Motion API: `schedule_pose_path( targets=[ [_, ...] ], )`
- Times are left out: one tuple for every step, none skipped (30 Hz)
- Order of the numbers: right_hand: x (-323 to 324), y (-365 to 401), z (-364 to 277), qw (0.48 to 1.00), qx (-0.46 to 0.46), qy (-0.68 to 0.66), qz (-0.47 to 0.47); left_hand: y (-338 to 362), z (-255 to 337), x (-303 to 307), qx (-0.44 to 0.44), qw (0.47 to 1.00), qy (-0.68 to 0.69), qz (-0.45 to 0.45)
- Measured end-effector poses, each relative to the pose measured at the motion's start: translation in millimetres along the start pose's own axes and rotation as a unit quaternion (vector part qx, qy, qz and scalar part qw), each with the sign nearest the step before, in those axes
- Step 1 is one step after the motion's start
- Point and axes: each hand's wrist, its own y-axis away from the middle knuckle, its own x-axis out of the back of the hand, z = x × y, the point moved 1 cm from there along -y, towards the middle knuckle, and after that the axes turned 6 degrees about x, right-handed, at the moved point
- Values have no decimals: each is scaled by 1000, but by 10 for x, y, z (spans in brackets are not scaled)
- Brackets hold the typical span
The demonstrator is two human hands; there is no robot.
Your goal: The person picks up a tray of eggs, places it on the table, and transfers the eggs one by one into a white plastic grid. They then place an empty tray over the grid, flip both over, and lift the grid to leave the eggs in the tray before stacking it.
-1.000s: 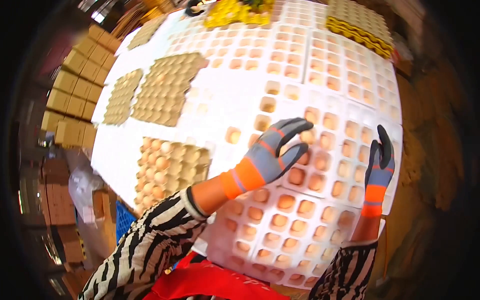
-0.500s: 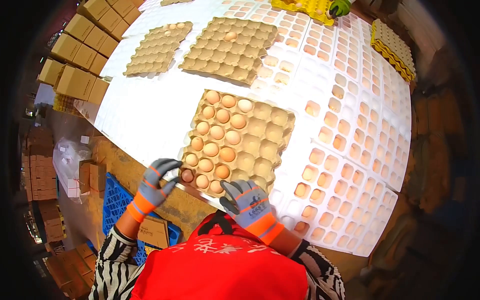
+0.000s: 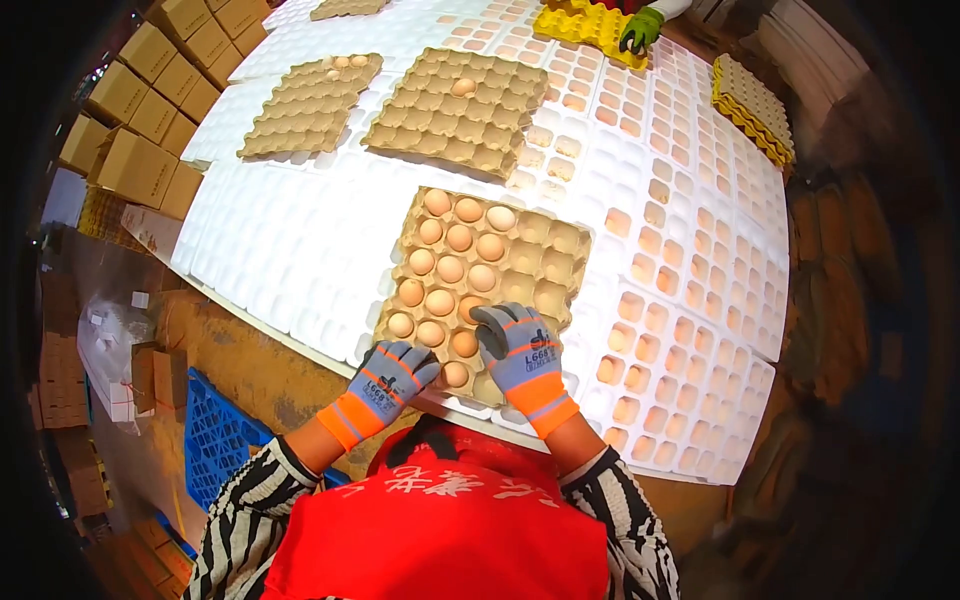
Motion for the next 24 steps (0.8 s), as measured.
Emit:
schedule_pose_path(
  targets=[
    [3,-22,-7,1000,0,-15,-10,-9,-18,0,-5,1000,22,19],
    [23,-25,-27,1000,-14,-22,-10,5,-57,38,22,994,98,32],
    [59,-32,-55,999,-28,-28,-9,37,-124,105,49,982,175,45],
    [91,-41,-54,999,-41,-34,-9,59,-192,148,75,964,249,58],
    [77,-26,5,998,-48,-34,6,122,-242,134,191,827,528,23],
    [26,19,99,998,-57,-34,20,166,-266,184,206,732,646,71],
    [-5,44,150,997,-66,-34,35,203,-369,181,207,643,733,82],
    [-21,19,136,998,-54,-18,21,206,-455,225,206,543,809,91],
    [-51,-47,101,999,-43,-3,7,231,-468,326,205,463,860,60],
    [-85,-125,59,999,-31,12,-6,187,-510,292,219,591,775,56],
    [-135,-206,6,999,-18,40,-20,122,-551,214,226,705,671,51],
    [-180,-268,-55,991,-5,108,-73,72,-557,172,227,802,551,46],
    [-257,-300,-63,984,-22,140,-107,-8,-385,262,172,898,392,100],
    [-324,-302,-45,974,-39,172,-141,-71,-273,312,122,963,210,119],
    [-329,-293,-10,984,-42,121,-123,-151,-218,232,107,985,113,72],
    [-307,-276,43,991,-45,69,-104,-238,-185,110,90,996,15,23],
    [-253,-272,95,995,-50,20,-83,-314,-133,45,95,995,-26,25],
    [-156,-241,131,972,-149,-167,-75,-354,-128,36,85,996,-15,7],
    [-95,-191,195,921,-210,-328,9,-389,-110,90,77,997,-3,-11],
    [-37,-143,262,834,-262,-477,87,-402,-92,116,73,997,12,-30],
    [50,-120,309,732,-277,-610,126,-403,-90,114,70,996,31,-42],
    [91,-190,260,746,-251,-595,161,-373,-140,83,86,992,95,-16],
    [103,-242,301,774,-269,-559,129,-328,-239,34,101,982,157,9],
    [114,-305,365,799,-285,-520,96,-313,-311,15,114,969,216,35]
  ],
)
